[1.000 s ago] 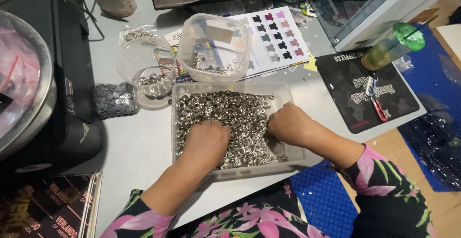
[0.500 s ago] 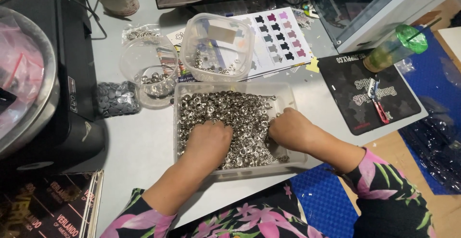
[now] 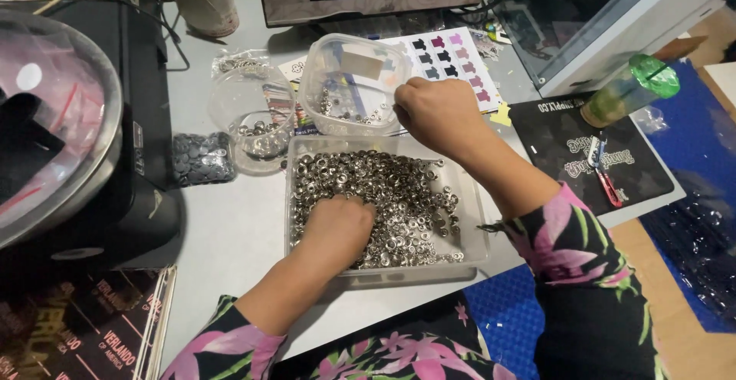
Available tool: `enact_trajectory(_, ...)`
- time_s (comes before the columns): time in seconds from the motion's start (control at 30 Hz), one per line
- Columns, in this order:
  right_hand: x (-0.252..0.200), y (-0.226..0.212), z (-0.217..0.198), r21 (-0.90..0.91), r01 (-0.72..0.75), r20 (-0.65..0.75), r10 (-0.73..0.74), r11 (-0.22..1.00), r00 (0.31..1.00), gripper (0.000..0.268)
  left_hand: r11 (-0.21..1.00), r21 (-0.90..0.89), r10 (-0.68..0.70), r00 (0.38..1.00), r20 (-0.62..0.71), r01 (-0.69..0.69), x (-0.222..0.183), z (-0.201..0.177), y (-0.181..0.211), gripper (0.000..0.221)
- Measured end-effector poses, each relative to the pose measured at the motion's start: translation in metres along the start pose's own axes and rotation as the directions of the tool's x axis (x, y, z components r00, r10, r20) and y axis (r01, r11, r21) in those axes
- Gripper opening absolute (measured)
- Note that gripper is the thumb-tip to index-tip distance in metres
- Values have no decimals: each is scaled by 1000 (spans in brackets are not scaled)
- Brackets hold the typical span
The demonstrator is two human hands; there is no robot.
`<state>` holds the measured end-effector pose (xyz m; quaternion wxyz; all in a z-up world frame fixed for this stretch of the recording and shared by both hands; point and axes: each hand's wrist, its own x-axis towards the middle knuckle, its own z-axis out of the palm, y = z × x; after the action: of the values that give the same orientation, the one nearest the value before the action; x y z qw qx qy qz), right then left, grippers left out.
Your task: Sorting and inspecting small metal eyelets from a large container into a smaller one by hand.
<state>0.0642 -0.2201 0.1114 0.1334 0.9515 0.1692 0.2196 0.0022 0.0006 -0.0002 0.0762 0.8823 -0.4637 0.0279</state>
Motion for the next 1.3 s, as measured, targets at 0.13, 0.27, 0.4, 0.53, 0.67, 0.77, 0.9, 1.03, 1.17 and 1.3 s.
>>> enact_trajectory(0.13,-1,-4,-7,27,10,-1,-10,1000,1000,4,1000,-10,-10,1000,11,11,1,-1,-1,16)
enact_trajectory(0.27,-18,3,-29,121,2,159,-21,993,987,7,1000,-12,3,1000,3,-3,1,1,-1,16)
enact_trajectory(0.4,-41,3,-60,287,31,504,-178,957,845,13,1000,-8,13,1000,3,-13,1,-3,1,16)
enact_trajectory(0.53,-68,-7,-63,378,9,658,-275,926,701,17,1000,-5,20,1000,5,-20,0,-2,0,14)
enact_trajectory(0.67,-95,-28,-47,508,38,743,-460,861,487,21,1000,-16,14,999,29,-14,-1,-4,2,13)
enact_trajectory(0.77,-113,-35,-30,550,48,744,-515,834,426,22,1000,-10,11,1000,27,-10,0,-3,1,13)
enact_trajectory(0.9,-134,-29,1,546,107,733,-536,831,419,22,1000,1,0,999,39,0,-2,-7,2,12)
enact_trajectory(1.03,-140,-32,9,515,203,702,-545,833,457,16,1000,-14,0,997,81,1,-1,-9,1,12)
enact_trajectory(1.17,-136,-43,-2,423,244,704,-486,873,519,15,1000,0,5,998,65,-5,-1,-7,0,11)
enact_trajectory(1.3,-143,-38,33,336,238,602,-402,911,690,20,1000,0,23,998,57,-23,-2,-4,-2,11)
